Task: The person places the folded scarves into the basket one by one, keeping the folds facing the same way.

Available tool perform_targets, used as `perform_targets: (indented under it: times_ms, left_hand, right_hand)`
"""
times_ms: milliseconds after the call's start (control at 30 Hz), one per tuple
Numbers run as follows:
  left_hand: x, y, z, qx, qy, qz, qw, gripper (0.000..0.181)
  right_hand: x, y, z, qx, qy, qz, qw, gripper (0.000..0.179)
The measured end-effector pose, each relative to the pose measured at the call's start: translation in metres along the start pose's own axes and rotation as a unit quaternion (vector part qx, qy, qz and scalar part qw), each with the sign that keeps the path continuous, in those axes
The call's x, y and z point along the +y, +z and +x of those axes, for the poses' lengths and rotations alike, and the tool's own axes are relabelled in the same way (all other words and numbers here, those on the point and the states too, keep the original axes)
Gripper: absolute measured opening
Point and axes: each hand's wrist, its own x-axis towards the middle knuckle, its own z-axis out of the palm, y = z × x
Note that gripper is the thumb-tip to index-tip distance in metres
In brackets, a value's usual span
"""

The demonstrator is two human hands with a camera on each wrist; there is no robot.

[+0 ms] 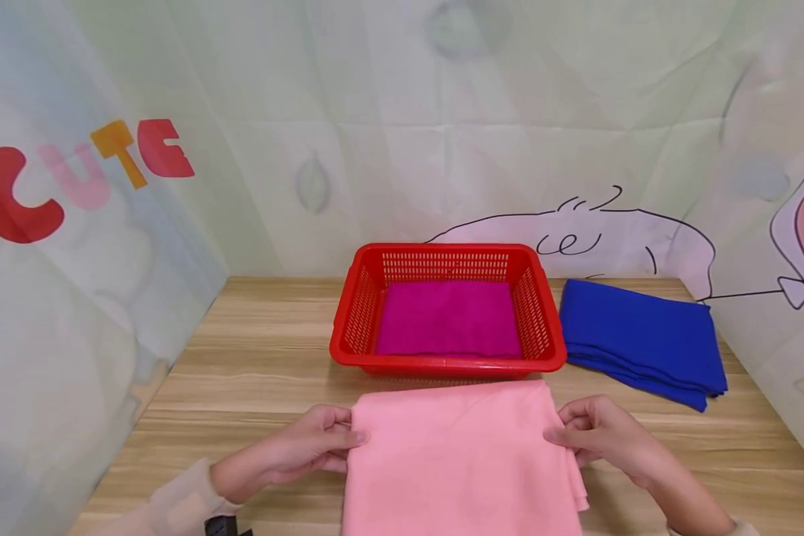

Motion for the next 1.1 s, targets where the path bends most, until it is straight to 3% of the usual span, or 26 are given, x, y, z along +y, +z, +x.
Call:
perform_targets:
  times_ms: [400, 833, 1100]
  left_hand:
    - [0.007, 0.001, -0.004, -0.014, 0.013, -0.007, 0.9998, 0.021]
    - [0.018, 0.004, -0.008, -0.012, 0.019, -0.004, 0.9997, 0.038]
    - [0.027, 0.003, -0.007, -0.018, 0.026, -0.004, 0.9995, 0.039]
  right_hand:
    - [-0.01, -0.001, -0.004, 0.01, -0.001, -0.013, 0.9999, 0.02]
    - [-0.019, -0.002, -0.007, 0.008, 0.003, -0.008, 0.9999, 0.016]
    - [-0.02, -0.003, -0.007, 0.013, -0.025, -0.017, 0.9995, 0.014]
